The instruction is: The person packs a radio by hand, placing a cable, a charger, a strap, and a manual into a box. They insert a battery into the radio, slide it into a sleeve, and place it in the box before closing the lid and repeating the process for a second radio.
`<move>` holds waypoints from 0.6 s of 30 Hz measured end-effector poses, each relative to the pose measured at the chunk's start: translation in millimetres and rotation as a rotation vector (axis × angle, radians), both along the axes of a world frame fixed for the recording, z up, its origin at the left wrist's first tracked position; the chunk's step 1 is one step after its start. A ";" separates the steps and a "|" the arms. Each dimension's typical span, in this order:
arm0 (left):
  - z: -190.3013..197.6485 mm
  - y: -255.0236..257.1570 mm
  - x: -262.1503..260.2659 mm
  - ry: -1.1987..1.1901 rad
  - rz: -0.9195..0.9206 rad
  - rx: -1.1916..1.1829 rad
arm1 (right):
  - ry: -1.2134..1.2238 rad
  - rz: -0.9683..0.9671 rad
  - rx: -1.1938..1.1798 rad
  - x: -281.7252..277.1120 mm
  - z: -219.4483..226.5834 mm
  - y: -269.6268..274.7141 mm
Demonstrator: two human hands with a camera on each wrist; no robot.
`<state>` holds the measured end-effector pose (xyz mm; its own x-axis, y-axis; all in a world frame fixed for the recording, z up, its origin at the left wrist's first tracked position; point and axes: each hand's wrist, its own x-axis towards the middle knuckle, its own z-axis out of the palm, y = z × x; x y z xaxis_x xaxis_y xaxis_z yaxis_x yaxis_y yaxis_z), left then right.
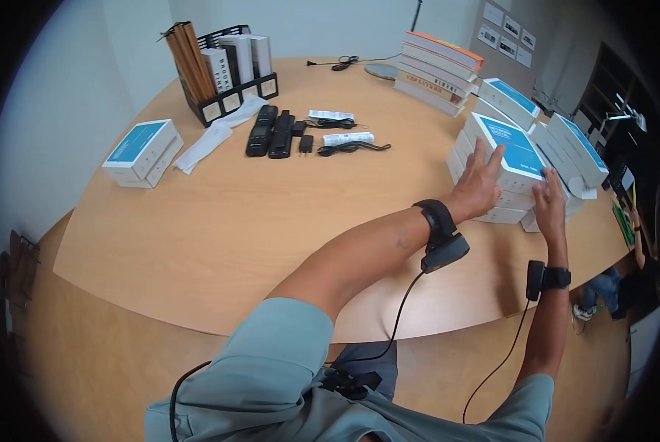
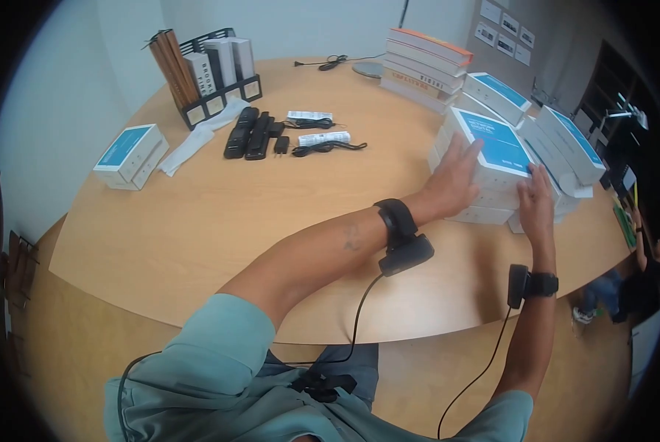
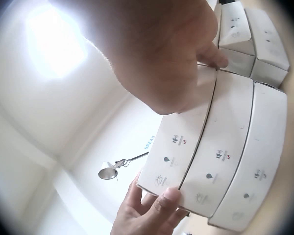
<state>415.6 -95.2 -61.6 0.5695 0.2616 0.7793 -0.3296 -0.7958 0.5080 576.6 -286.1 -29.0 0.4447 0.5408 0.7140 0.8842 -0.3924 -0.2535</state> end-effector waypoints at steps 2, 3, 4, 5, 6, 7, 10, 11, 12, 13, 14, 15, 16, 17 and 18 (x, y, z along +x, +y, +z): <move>1.8 7.8 -14.8 0.015 -0.012 0.056 | -0.106 -0.142 -0.083 -37.1 16.4 -3.2; 3.3 17.5 -27.3 0.018 0.010 0.059 | -0.211 -0.297 -0.165 -59.2 28.0 -1.7; 4.0 31.3 -47.7 0.053 -0.009 0.094 | -0.208 -0.273 -0.158 -77.4 37.8 2.1; 3.5 45.1 -70.0 0.094 -0.028 0.129 | -0.207 -0.234 -0.115 -94.6 46.5 5.7; -1.3 63.9 -90.7 0.105 -0.004 0.137 | -0.203 -0.197 -0.071 -110.2 51.3 12.8; -9.3 88.9 -112.0 0.126 0.022 0.171 | -0.191 -0.177 -0.059 -123.3 53.4 24.7; -11.1 156.8 -205.1 0.228 0.212 0.234 | 0.385 0.459 -0.018 -180.1 65.7 72.1; 10.2 165.0 -248.0 0.362 0.270 0.132 | 0.392 0.477 -0.006 -194.0 66.0 91.0; 13.1 187.9 -280.1 0.375 0.375 0.095 | 0.499 0.583 -0.075 -204.7 63.6 111.9; 7.6 216.3 -313.2 0.355 0.475 0.046 | 0.602 0.687 -0.147 -215.8 60.0 132.5; 5.0 238.6 -349.0 0.341 0.641 0.053 | 0.667 0.749 -0.159 -227.5 54.4 153.9; 1.4 267.8 -389.5 0.316 0.752 0.160 | 0.727 0.809 -0.171 -238.8 47.4 175.7; 2.1 291.2 -427.5 0.289 0.860 0.268 | 0.725 0.817 -0.164 -250.0 39.2 197.1; 4.3 298.0 -459.3 0.400 1.119 0.413 | 0.835 0.847 -0.201 -261.2 29.6 217.9; 4.6 299.0 -485.1 0.513 1.376 0.559 | 0.948 0.875 -0.241 -272.4 21.5 234.8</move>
<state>-69.5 203.8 -57.0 0.3705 0.5385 0.7568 0.8870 -0.4468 -0.1163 304.2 -51.3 -7.5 0.1562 0.9738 0.1652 0.3862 0.0937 -0.9176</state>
